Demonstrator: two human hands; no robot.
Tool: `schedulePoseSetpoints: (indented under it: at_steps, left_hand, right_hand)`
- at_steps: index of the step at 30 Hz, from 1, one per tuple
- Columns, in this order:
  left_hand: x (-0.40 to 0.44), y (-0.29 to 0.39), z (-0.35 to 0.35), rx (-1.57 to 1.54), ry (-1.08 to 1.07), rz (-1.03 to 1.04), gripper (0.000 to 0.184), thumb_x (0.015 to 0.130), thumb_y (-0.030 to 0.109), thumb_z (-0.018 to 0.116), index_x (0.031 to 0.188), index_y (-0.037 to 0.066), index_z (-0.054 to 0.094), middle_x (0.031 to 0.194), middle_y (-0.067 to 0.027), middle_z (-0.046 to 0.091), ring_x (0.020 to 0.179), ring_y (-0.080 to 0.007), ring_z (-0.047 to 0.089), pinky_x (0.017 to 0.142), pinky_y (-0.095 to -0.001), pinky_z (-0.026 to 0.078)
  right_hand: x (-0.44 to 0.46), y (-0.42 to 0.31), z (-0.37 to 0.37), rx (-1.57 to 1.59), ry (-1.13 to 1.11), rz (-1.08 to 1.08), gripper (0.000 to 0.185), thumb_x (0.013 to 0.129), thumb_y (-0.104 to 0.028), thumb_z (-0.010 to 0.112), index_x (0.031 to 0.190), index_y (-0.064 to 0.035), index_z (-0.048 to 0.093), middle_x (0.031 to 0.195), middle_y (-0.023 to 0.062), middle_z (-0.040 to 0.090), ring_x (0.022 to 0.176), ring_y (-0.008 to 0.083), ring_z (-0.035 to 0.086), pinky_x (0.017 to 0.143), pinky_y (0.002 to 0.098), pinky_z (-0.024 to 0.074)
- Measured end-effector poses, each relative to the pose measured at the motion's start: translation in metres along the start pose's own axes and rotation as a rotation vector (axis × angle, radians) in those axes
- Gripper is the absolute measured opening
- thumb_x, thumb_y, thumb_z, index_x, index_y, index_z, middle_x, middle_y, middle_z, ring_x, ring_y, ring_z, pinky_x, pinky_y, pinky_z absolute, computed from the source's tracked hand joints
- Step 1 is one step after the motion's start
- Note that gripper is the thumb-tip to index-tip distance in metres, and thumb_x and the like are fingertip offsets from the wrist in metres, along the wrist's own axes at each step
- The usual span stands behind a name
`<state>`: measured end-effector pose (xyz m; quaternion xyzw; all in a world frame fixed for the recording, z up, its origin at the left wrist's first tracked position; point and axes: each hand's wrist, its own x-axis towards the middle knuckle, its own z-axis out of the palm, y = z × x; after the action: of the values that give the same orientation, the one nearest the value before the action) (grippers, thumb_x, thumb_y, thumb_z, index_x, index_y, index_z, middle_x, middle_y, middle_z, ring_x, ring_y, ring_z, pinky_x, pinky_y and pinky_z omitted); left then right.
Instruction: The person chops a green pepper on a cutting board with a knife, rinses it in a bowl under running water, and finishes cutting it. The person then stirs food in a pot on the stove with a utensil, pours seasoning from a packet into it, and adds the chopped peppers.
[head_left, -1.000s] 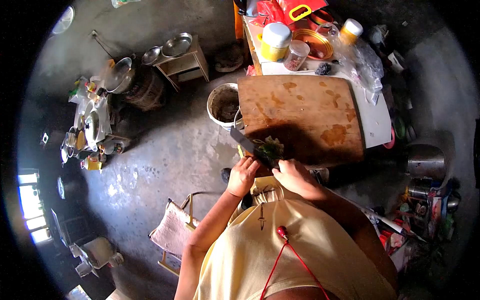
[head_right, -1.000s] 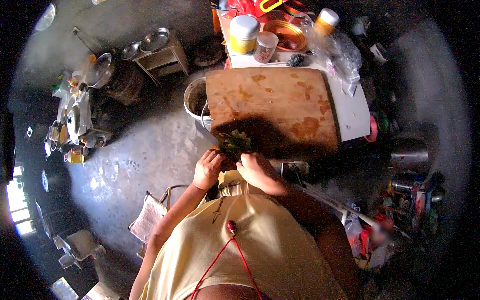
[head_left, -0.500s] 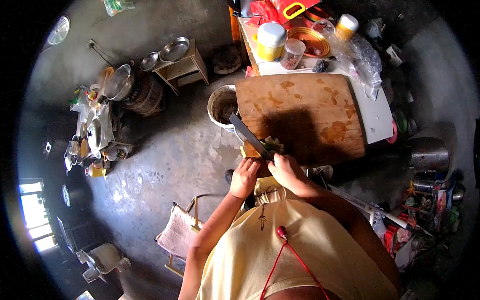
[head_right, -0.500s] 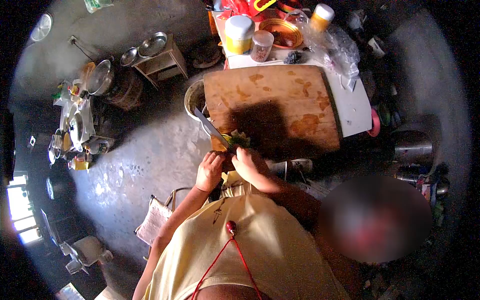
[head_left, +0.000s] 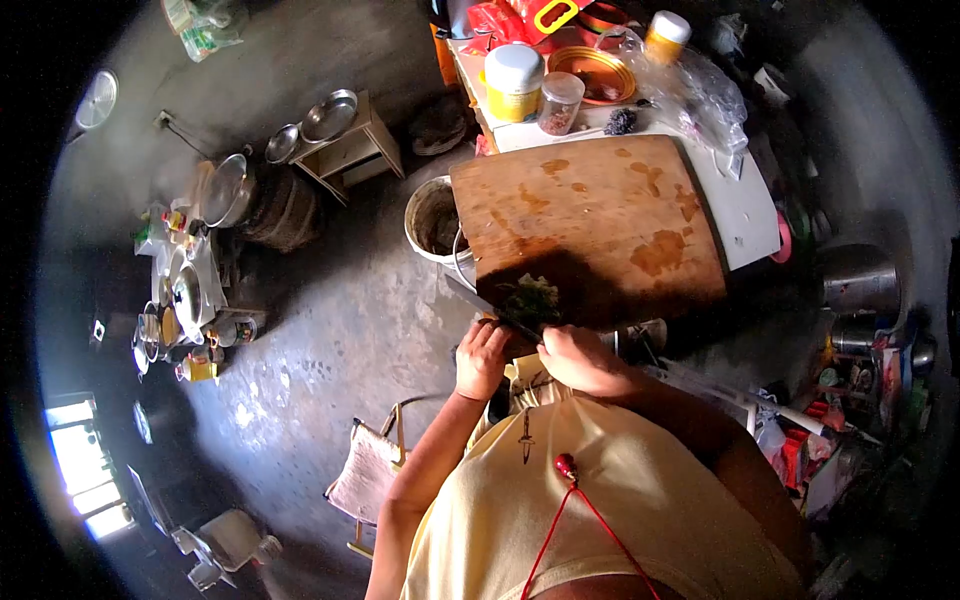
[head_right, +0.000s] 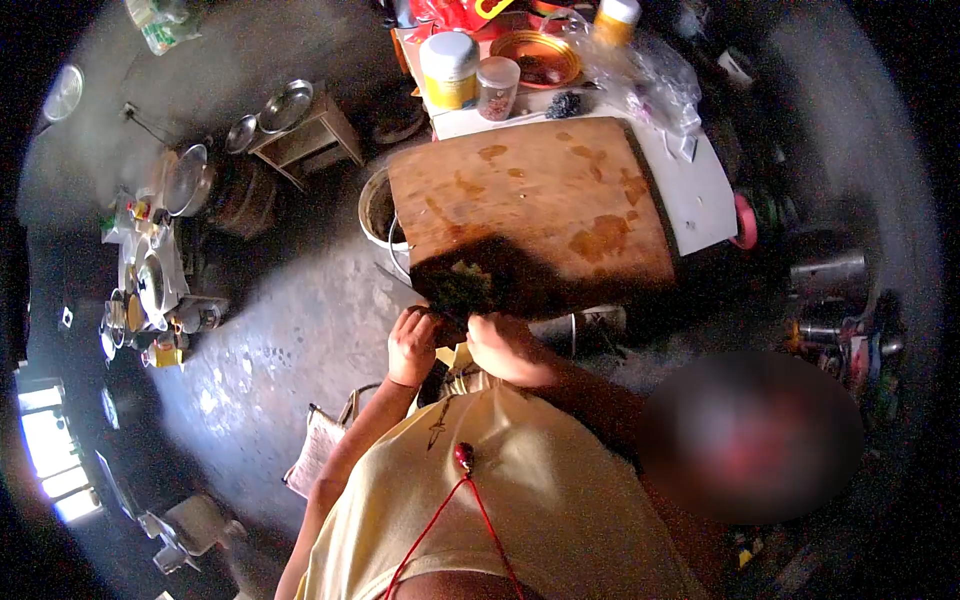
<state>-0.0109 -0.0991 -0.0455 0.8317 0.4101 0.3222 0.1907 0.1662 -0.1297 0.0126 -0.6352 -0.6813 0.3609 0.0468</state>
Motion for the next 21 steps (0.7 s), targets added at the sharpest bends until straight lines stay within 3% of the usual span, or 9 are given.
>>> schedulePoseSetpoints:
  at_steps: [6, 8, 10, 12, 14, 16, 18, 20, 21]
  left_hand:
    - [0.0, 0.0, 0.007, -0.05, 0.051, -0.072, 0.018, 0.062, -0.002, 0.058, 0.079, 0.005, 0.058, 0.076, -0.01, 0.055, 0.076, -0.0319, 0.053, 0.066, -0.0392, 0.046]
    - [0.0, -0.004, 0.011, -0.039, 0.049, -0.113, 0.015, 0.066, -0.003, 0.059, 0.08, 0.004, 0.058, 0.078, -0.01, 0.058, 0.076, -0.03, 0.057, 0.067, -0.036, 0.047]
    - [0.001, -0.004, 0.017, -0.33, 0.194, -0.41, 0.008, 0.073, -0.002, 0.058, 0.08, 0.002, 0.055, 0.074, -0.0133, 0.058, 0.069, -0.03, 0.057, 0.065, -0.0338, 0.047]
    - [0.002, -0.005, 0.018, -0.49, 0.22, -0.504, 0.008, 0.073, -0.003, 0.056, 0.08, 0.0, 0.055, 0.079, -0.0108, 0.062, 0.071, -0.0233, 0.059, 0.067, -0.0292, 0.047]
    - [0.002, -0.005, 0.01, -0.735, 0.245, -0.48, 0.019, 0.075, -0.003, 0.057, 0.094, 0.0, 0.057, 0.091, -0.0076, 0.061, 0.086, -0.0161, 0.056, 0.077, -0.03, 0.044]
    - [0.008, -0.009, 0.006, -0.933, 0.255, -0.531, 0.019, 0.08, 0.002, 0.054, 0.099, 0.004, 0.055, 0.099, -0.0092, 0.059, 0.095, -0.0179, 0.054, 0.085, -0.0306, 0.042]
    - [0.017, -0.005, -0.003, -1.637, 0.319, -0.766, 0.015, 0.084, 0.009, 0.05, 0.098, 0.005, 0.054, 0.102, -0.009, 0.059, 0.098, -0.0193, 0.054, 0.088, -0.0311, 0.041]
    - [0.023, -0.002, -0.005, -1.672, 0.314, -0.727, 0.018, 0.087, 0.015, 0.048, 0.1, 0.004, 0.054, 0.104, -0.0094, 0.058, 0.098, -0.0204, 0.054, 0.09, -0.033, 0.04]
    - [0.025, -0.002, -0.004, -1.526, 0.243, -0.701, 0.018, 0.087, 0.013, 0.047, 0.101, 0.003, 0.054, 0.105, -0.0093, 0.058, 0.098, -0.0199, 0.054, 0.09, -0.0324, 0.04]
  right_hand:
    - [0.022, 0.001, 0.026, 0.092, 0.265, -0.13, 0.016, 0.078, -0.013, 0.051, 0.079, 0.0028, 0.053, 0.068, 0.0255, 0.057, 0.064, 0.0404, 0.059, 0.058, 0.0465, 0.0467]
    - [0.015, 0.005, 0.029, 0.055, 0.339, -0.178, 0.021, 0.079, -0.018, 0.054, 0.085, 0.002, 0.055, 0.065, 0.0233, 0.057, 0.06, 0.0373, 0.059, 0.053, 0.0449, 0.0452]
    - [0.007, 0.006, 0.029, -0.059, 0.519, -0.25, 0.025, 0.079, -0.021, 0.057, 0.095, -0.0007, 0.055, 0.06, 0.0166, 0.056, 0.053, 0.0313, 0.057, 0.047, 0.0414, 0.0425]
    - [0.002, 0.012, 0.025, -0.442, 0.739, -0.44, 0.031, 0.077, -0.021, 0.062, 0.102, -0.0044, 0.053, 0.057, 0.0097, 0.053, 0.048, 0.0252, 0.054, 0.043, 0.0379, 0.0401]
    - [-0.004, 0.01, 0.013, -0.223, 0.486, -0.339, 0.03, 0.073, -0.019, 0.066, 0.098, -0.0063, 0.053, 0.058, 0.0102, 0.055, 0.05, 0.0246, 0.056, 0.044, 0.0367, 0.0414]
    - [-0.008, 0.003, -0.003, -0.199, 0.501, -0.389, 0.029, 0.072, -0.019, 0.067, 0.095, -0.0065, 0.053, 0.058, 0.0107, 0.055, 0.05, 0.0252, 0.056, 0.044, 0.036, 0.0421]
    - [-0.009, 0.001, -0.006, -0.176, 0.518, -0.441, 0.028, 0.071, -0.019, 0.068, 0.091, -0.0067, 0.053, 0.057, 0.0112, 0.055, 0.05, 0.0258, 0.056, 0.045, 0.0353, 0.0427]
    - [-0.007, -0.005, 0.001, 0.081, 0.57, -0.318, 0.024, 0.073, -0.022, 0.068, 0.084, -0.0065, 0.053, 0.058, 0.0123, 0.056, 0.052, 0.029, 0.057, 0.046, 0.0353, 0.0442]
    - [0.0, -0.006, 0.011, 0.25, 0.715, -0.315, 0.024, 0.077, -0.026, 0.067, 0.081, -0.0058, 0.053, 0.055, 0.0098, 0.052, 0.049, 0.0221, 0.055, 0.045, 0.0331, 0.0417]
